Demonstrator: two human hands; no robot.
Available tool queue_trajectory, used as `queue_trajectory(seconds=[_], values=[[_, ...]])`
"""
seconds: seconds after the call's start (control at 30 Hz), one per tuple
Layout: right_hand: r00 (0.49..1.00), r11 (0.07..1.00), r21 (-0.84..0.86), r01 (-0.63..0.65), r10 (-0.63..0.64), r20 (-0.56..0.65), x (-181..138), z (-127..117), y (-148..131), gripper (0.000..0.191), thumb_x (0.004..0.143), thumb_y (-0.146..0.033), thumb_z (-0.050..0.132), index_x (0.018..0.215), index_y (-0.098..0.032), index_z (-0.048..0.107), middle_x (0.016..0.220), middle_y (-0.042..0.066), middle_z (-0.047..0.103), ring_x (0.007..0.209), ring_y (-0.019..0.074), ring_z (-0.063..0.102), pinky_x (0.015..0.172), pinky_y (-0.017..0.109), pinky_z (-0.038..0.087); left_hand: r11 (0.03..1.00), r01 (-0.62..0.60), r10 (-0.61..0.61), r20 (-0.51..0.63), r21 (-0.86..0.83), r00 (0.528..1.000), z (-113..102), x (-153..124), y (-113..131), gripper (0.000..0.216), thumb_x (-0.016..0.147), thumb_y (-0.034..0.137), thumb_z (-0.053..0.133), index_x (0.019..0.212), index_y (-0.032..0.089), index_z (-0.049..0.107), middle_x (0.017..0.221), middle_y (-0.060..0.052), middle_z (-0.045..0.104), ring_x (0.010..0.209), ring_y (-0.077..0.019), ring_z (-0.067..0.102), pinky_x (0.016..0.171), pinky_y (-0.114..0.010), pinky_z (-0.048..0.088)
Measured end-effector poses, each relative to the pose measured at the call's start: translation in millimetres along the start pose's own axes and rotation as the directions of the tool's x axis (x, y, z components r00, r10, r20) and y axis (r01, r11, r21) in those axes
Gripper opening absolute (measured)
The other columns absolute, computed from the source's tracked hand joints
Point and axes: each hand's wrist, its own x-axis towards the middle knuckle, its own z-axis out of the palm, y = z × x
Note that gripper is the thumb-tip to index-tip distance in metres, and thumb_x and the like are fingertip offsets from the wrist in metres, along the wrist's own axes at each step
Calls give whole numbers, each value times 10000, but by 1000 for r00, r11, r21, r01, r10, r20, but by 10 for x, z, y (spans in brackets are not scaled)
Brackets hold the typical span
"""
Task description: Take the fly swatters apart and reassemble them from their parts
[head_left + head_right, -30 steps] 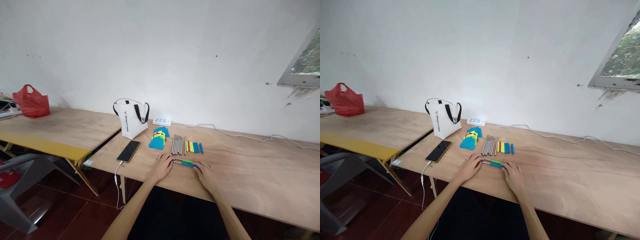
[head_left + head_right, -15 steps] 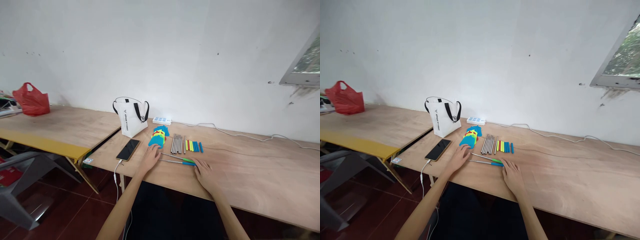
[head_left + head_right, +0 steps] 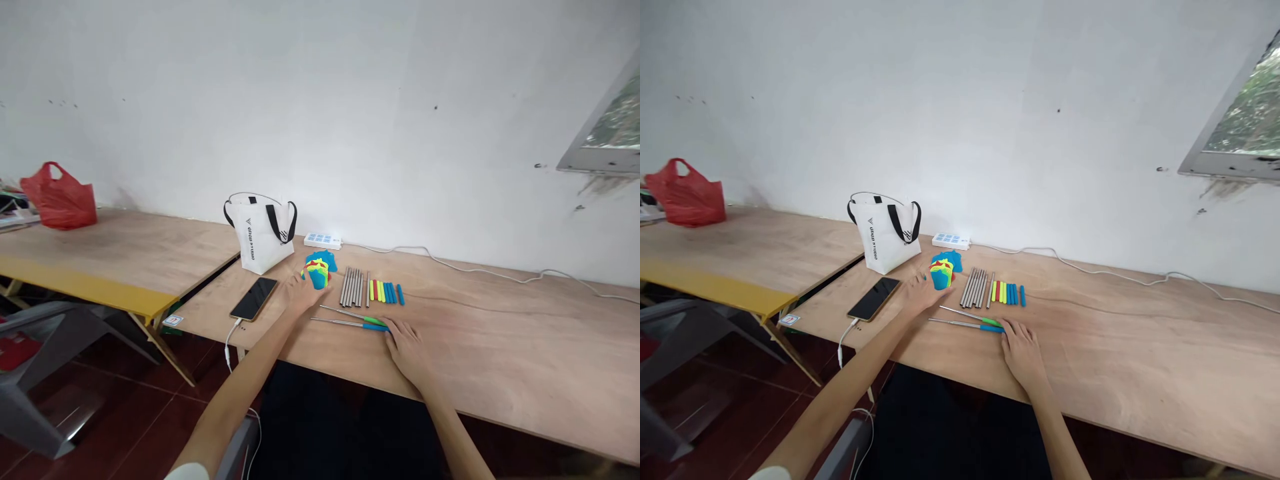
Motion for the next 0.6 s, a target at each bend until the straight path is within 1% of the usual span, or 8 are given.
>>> queue_trajectory(seconds=[0.07,0.13,0.2,0.27,0.33,0.47,0.53,0.6], values=[[1000,1000,-1,9,-9,-5,-1,0,3,424,1039,-260,326,1387,-279,567,1371,50,634,1224,228,586,1027,427,417,999,-3,2,19,40,1000,12,39,44,1110,801,782,590,1554,33,265,1444,-347,456,1344,-485,449,1095,-556,338],[1000,1000,-5,13,-14,-12,-1,2,7,425,1034,-252,333,1387,-277,569,1365,51,638,1220,225,589,1031,426,418,998,-25,24,10,61,1000,15,57,54,1065,838,719,592,1554,8,251,1412,-341,486,1320,-471,475,1078,-518,365],[1000,1000,-10,13,-13,-18,0,7,10,425,1030,-248,342,1384,-279,573,1359,54,641,1218,225,591,1028,424,420,997,-39,38,8,68,999,2,59,50,1076,821,685,634,1556,3,244,1393,-333,505,1295,-462,504,1054,-489,397],[1000,1000,-10,12,-13,-19,5,13,8,423,1029,-250,344,1380,-280,577,1359,56,641,1217,226,592,1021,424,422,997,-36,35,8,74,999,-36,38,41,1100,783,679,674,1548,4,263,1371,-337,521,1264,-463,533,1032,-489,422],[1000,1000,-5,12,-12,-17,12,19,3,418,1030,-251,338,1366,-273,585,1355,60,643,1215,231,591,1018,427,421,997,-40,42,-20,73,999,-104,-16,19,1076,788,682,661,1539,11,283,1347,-334,539,1234,-459,558,1015,-490,437],[1000,1000,12,7,-7,-14,20,15,-15,410,1030,-247,333,1348,-273,590,1353,62,643,1220,232,586,1025,424,412,996,-87,88,-121,16,989,-302,-230,-127,969,834,657,618,1534,68,297,1343,-281,560,1232,-429,567,1014,-463,438],[1000,1000,26,-4,4,-11,21,2,-24,404,1036,-264,342,1370,-279,568,1360,61,638,1223,233,584,1024,425,412,992,-123,120,-98,-29,988,-390,-361,-253,947,838,650,610,1534,96,287,1380,-257,548,1256,-415,554,1020,-442,435],[1000,999,48,-6,6,-4,23,-18,-32,392,1048,-304,354,1389,-287,547,1371,57,632,1233,238,578,1026,436,411,991,-125,124,-29,-51,992,-444,-480,-386,906,822,625,628,1510,121,322,1409,-236,538,1273,-408,547,1009,-426,441]])
